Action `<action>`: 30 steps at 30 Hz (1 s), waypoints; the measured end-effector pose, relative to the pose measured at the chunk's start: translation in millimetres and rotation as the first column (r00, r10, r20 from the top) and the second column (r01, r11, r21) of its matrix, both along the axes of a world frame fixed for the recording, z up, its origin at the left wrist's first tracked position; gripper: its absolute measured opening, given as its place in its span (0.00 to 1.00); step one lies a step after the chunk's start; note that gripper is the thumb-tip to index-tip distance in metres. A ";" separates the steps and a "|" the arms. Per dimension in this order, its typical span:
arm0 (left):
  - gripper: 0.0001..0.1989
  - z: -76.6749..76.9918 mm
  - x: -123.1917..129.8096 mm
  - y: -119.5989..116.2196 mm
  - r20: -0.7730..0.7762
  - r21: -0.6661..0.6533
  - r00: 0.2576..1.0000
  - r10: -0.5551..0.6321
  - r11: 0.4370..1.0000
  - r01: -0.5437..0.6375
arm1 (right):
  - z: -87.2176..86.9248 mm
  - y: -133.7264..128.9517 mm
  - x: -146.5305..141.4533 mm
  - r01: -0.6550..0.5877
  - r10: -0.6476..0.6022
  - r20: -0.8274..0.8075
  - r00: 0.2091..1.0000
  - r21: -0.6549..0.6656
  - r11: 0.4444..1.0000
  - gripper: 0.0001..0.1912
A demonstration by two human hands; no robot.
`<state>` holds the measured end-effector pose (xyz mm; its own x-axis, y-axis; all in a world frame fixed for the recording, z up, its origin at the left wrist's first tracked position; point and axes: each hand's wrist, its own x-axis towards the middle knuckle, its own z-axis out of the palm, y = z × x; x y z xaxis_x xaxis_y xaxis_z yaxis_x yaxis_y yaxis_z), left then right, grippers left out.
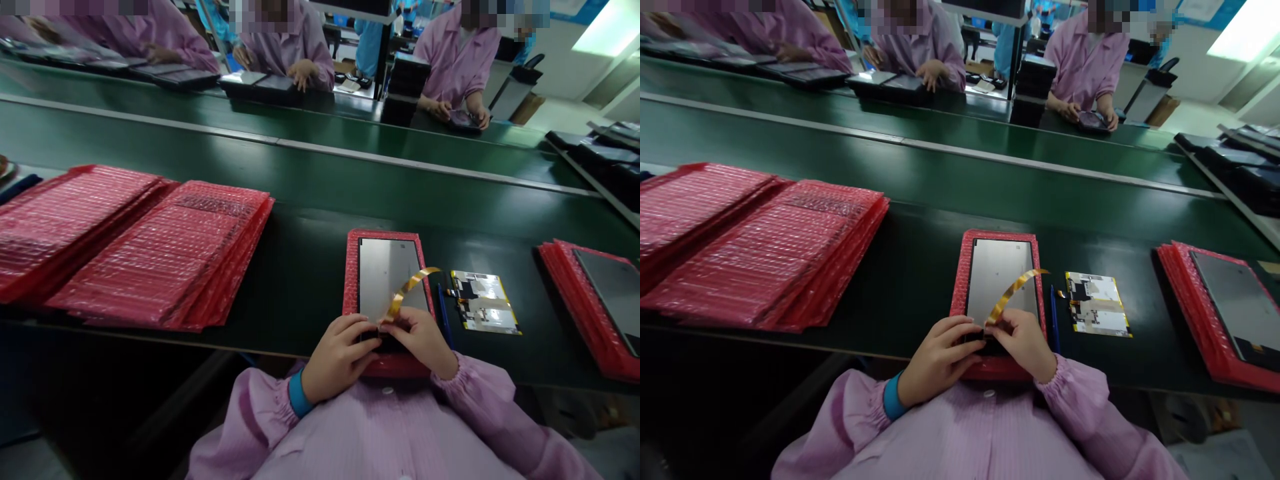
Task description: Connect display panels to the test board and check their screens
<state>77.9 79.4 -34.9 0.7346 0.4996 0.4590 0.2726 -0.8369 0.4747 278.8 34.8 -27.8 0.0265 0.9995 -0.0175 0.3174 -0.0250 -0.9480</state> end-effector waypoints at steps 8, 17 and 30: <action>0.18 -3.3 -2.9 -3.1 -0.191 0.240 0.979 0.066 0.971 -0.019 | -4.4 -2.2 -0.9 0.029 -0.032 0.096 0.995 0.038 0.999 0.09; 0.20 -3.5 2.3 -10.4 -0.252 0.383 0.964 0.087 0.924 0.017 | 2.1 -5.2 -0.8 0.027 -0.073 0.235 0.969 0.196 0.980 0.09; 0.51 4.5 -2.6 4.9 -0.316 -0.239 0.936 0.154 0.942 -0.236 | -12.3 -43.9 11.4 -0.094 -0.093 0.739 0.668 0.208 0.974 0.36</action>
